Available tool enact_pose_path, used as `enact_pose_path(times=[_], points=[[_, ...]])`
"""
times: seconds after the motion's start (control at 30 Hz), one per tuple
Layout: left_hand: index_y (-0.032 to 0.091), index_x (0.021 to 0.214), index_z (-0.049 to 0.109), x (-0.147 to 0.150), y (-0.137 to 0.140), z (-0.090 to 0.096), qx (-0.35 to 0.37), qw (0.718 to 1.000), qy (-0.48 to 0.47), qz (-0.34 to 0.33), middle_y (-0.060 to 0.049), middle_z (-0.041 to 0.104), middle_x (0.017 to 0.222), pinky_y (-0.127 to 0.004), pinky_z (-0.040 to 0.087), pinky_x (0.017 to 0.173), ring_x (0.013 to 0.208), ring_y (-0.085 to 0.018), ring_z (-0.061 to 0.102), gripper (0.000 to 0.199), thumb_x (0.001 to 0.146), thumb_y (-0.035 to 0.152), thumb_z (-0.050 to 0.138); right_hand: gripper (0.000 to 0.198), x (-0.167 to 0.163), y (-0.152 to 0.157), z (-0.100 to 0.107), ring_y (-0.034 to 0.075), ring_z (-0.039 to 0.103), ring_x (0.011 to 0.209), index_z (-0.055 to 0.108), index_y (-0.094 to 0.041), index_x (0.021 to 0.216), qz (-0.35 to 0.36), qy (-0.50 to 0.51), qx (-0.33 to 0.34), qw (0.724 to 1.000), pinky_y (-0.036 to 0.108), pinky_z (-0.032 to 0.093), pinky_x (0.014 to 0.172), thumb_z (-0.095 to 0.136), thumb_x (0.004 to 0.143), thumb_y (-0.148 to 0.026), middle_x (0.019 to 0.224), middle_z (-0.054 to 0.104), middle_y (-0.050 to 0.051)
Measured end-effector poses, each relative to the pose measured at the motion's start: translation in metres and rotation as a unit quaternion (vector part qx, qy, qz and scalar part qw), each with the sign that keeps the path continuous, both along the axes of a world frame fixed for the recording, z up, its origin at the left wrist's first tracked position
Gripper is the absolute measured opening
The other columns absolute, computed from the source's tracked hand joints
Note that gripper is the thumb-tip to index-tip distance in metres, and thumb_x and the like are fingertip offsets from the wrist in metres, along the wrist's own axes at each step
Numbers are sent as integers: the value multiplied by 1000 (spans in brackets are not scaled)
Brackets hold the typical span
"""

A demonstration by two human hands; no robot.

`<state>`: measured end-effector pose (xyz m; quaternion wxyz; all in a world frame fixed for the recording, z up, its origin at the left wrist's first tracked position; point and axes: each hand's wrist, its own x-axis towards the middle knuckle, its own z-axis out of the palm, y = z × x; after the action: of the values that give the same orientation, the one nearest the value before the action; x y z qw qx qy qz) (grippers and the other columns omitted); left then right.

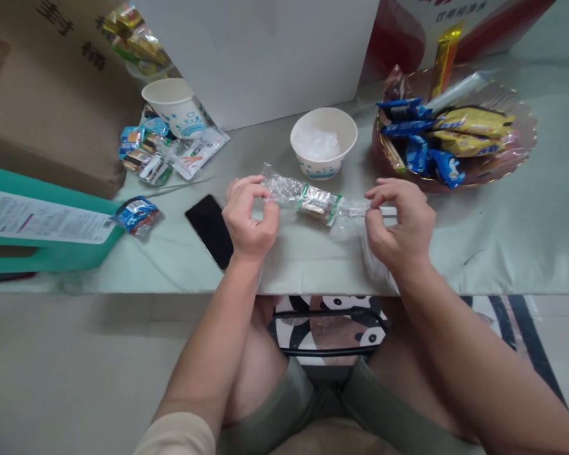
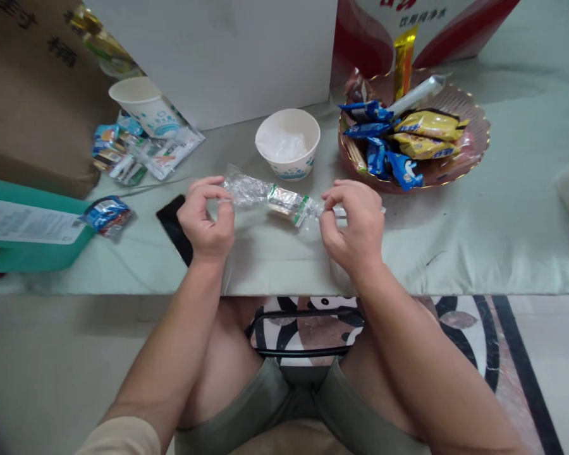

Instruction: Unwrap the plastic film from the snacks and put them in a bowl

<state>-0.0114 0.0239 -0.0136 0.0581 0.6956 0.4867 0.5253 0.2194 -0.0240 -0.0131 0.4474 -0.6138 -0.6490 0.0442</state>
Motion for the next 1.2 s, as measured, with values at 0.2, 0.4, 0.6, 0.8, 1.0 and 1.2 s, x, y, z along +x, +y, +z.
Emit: enact_pose_path(times=[0.2,0.4,0.6,0.8,1.0,1.2], points=[[25,71,51,-11,-21,3,50,986,117,-106,2,50,58,-34,45,63,58,-17,49,12,78,17,57,3,16,-15,-1,14,51,50,57,-25,77,36,94,-57,993,30,44,55,54,78,-25,58,55,-3],[22,75,55,-15,-43,6,47,980,96,-169,-1,69,72,-29,51,64,65,-15,63,13,82,12,53,14,37,-26,3,11,46,46,65,-23,77,192,43,-146,970,27,36,51,57,84,-32,52,53,-4],[20,66,61,-22,-49,5,-37,963,130,-232,7,58,48,-24,44,52,43,-8,49,17,82,17,58,47,42,-25,4,14,51,48,76,-20,93,290,4,-316,903,28,38,54,43,96,-53,51,55,-2],[20,65,66,-23,-44,6,-137,970,175,-103,3,58,50,-26,39,49,46,-10,51,25,87,30,59,42,25,-16,-2,23,62,64,75,-20,116,60,-85,-285,953,33,38,62,54,90,-44,64,68,5],[23,117,71,-15,-42,8,-202,935,283,-65,-10,72,119,-36,53,80,103,-26,68,41,76,28,74,28,-1,-23,6,16,59,60,72,-22,101,162,-36,-234,958,31,41,66,53,89,-39,69,69,3],[20,72,65,-12,-23,-1,-173,972,144,64,-4,70,76,-32,47,69,71,-18,62,13,80,14,58,31,-16,-25,5,17,56,65,72,-24,87,272,-166,-382,867,31,27,61,45,93,-40,75,73,2]])
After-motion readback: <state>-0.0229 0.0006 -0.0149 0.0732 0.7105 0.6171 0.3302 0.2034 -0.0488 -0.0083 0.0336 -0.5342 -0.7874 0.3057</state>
